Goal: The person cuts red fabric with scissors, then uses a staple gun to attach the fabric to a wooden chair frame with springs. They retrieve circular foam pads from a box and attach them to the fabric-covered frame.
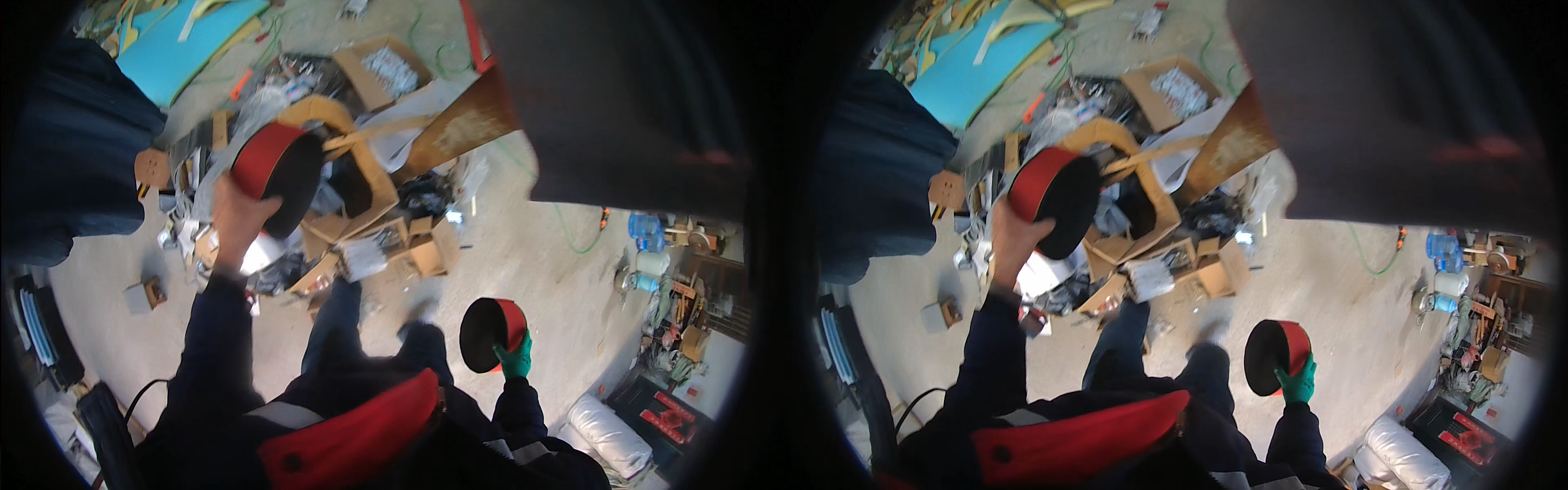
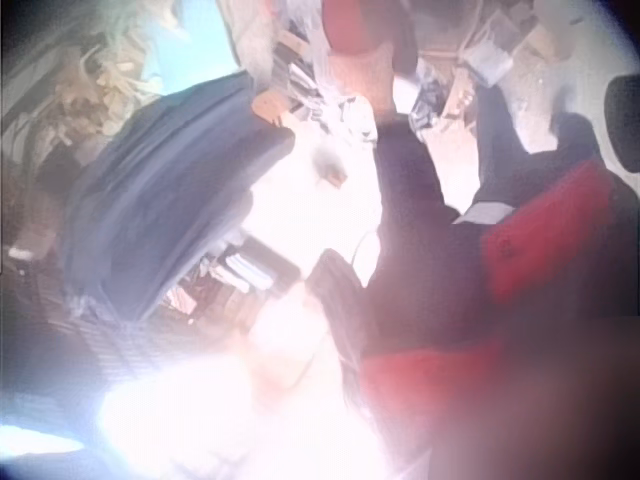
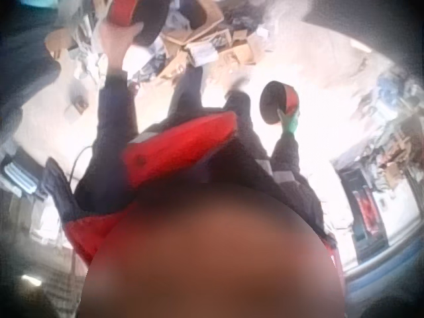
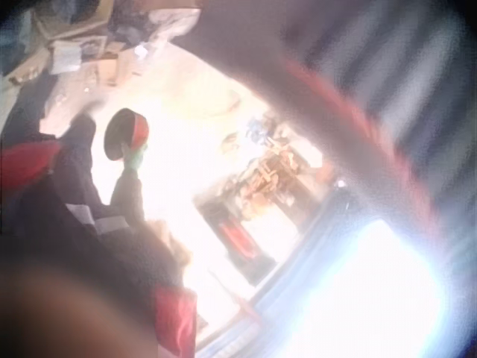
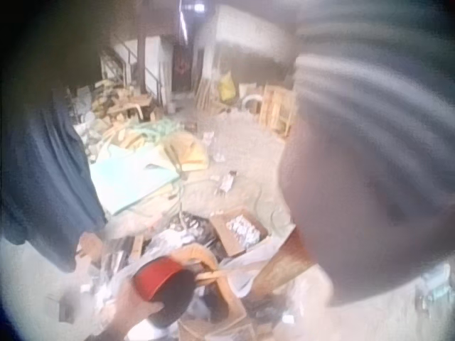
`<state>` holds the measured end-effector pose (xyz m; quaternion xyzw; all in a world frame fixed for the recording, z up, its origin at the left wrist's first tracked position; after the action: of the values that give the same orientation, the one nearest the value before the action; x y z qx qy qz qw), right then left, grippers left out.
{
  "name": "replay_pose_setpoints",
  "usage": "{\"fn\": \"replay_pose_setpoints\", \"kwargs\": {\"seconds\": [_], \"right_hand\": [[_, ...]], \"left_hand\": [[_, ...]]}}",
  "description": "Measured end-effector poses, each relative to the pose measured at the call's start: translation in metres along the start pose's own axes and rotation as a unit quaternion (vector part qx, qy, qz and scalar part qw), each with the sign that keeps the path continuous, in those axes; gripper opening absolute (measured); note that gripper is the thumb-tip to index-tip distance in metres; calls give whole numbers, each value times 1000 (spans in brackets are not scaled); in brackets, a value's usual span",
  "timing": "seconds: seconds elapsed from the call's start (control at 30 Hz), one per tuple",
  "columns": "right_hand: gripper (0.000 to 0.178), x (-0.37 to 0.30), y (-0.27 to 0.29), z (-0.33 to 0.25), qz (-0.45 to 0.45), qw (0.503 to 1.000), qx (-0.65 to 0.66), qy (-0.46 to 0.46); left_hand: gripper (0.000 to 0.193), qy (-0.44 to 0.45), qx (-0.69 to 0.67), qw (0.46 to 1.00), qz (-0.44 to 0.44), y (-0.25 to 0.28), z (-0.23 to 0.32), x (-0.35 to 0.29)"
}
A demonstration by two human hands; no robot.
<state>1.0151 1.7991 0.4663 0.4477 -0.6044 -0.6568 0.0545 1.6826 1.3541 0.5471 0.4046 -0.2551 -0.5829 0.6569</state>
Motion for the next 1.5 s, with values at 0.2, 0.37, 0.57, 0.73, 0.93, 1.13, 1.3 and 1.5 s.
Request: {"fn": "replay_pose_setpoints", "kwargs": {"seconds": [0.2,0.37,0.57,0.73,0.93,1.13,1.3,1.5], "right_hand": [[136,48,37,101,-2,999,27,-26],[128,52,51,220,71,993,95,-10],[129,40,70,349,40,990,89,-99],[127,24,80,421,21,984,60,-165],[128,34,84,480,-26,972,64,-225],[133,100,111,486,-73,957,60,-275],[136,196,178,449,-85,939,80,-324],[131,358,278,378,-48,958,105,-263]], "left_hand": [[95,20,137,987,81,44,23,-176],[95,154,197,968,20,22,24,-332],[115,293,221,921,-131,-54,7,-462],[130,375,215,869,-240,-129,9,-534],[133,352,220,831,-369,-223,72,-510],[129,239,334,834,-369,-330,212,-410],[114,185,319,870,-327,-396,341,-268],[109,79,196,948,-239,-429,504,-105]]}}
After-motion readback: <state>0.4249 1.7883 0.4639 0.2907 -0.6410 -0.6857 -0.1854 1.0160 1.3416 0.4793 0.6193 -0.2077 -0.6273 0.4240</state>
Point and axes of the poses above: each hand's wrist, its own x-axis towards the middle knuckle, its own y-axis out of the back of the hand, z = x × y, the point moved 4 cm from there along x, towards the middle knuckle, and after that the axes turned 7 degrees about -z, right-handed, at the moved point
